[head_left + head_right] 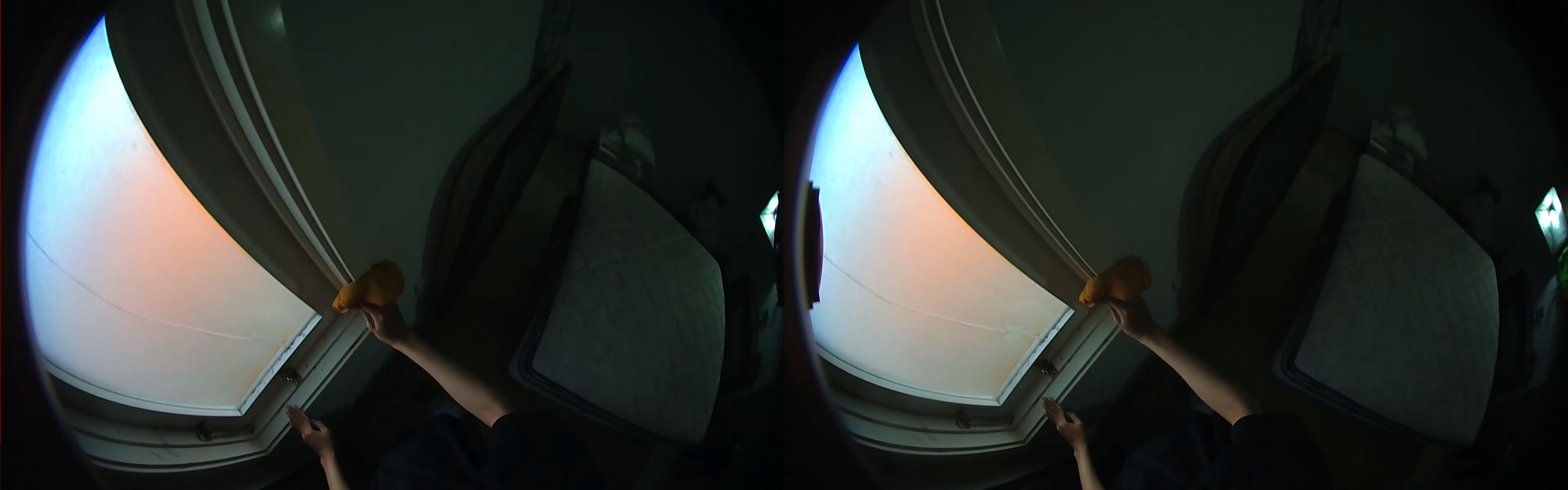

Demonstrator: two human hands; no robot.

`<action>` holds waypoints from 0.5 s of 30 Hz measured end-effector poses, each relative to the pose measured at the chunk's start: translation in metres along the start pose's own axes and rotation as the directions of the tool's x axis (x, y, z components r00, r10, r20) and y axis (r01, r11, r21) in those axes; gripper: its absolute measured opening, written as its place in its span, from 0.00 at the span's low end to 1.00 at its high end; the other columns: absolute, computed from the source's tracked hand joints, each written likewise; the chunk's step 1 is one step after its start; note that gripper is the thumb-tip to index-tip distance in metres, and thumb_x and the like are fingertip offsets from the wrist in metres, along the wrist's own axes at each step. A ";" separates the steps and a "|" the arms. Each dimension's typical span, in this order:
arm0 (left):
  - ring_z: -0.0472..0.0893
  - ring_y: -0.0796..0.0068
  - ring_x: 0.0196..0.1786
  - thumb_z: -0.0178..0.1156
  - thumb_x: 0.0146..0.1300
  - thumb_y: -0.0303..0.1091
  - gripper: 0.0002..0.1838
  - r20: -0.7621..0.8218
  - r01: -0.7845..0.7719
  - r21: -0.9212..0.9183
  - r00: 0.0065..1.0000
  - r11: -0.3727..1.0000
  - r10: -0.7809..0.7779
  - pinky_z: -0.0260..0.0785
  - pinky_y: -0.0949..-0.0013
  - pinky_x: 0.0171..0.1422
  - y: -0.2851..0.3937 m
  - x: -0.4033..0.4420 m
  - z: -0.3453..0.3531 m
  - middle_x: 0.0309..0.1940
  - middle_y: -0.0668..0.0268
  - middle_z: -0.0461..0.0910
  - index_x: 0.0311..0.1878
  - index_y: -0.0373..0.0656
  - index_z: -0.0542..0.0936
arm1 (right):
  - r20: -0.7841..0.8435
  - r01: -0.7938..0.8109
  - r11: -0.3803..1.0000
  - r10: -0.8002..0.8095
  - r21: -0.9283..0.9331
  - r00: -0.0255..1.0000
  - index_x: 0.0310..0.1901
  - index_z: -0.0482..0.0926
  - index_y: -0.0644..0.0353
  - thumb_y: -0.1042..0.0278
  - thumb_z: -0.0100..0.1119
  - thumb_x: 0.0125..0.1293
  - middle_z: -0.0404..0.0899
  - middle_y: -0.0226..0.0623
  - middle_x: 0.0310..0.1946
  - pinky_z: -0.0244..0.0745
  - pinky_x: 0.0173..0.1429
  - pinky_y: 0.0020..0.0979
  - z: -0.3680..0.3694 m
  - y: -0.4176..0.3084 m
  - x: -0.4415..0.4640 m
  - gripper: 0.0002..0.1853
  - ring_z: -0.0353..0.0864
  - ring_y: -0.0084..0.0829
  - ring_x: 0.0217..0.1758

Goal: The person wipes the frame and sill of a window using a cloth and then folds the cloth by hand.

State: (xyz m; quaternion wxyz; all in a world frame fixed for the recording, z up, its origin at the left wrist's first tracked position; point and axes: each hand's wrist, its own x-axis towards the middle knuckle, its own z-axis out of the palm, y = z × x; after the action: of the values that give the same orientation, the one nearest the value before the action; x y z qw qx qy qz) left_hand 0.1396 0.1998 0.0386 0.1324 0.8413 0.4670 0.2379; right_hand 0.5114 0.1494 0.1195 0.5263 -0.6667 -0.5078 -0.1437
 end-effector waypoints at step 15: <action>0.61 0.53 0.73 0.51 0.57 0.24 0.28 -0.157 -0.042 -0.091 0.987 0.995 0.027 0.48 0.56 0.78 -0.015 -0.005 0.013 0.68 0.49 0.65 0.65 0.36 0.72 | -0.182 0.523 0.821 -0.564 -0.228 0.806 0.50 0.80 0.48 0.68 0.55 0.67 0.79 0.39 0.41 0.73 0.49 0.44 -0.157 -0.181 0.337 0.11 0.79 0.45 0.42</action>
State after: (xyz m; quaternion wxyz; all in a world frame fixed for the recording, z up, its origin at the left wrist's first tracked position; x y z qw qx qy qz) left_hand 0.1333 0.2030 0.0199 0.1307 0.8210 0.4496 0.3267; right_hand 0.5645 0.1806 0.5290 0.4629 -0.5117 -0.5960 -0.4107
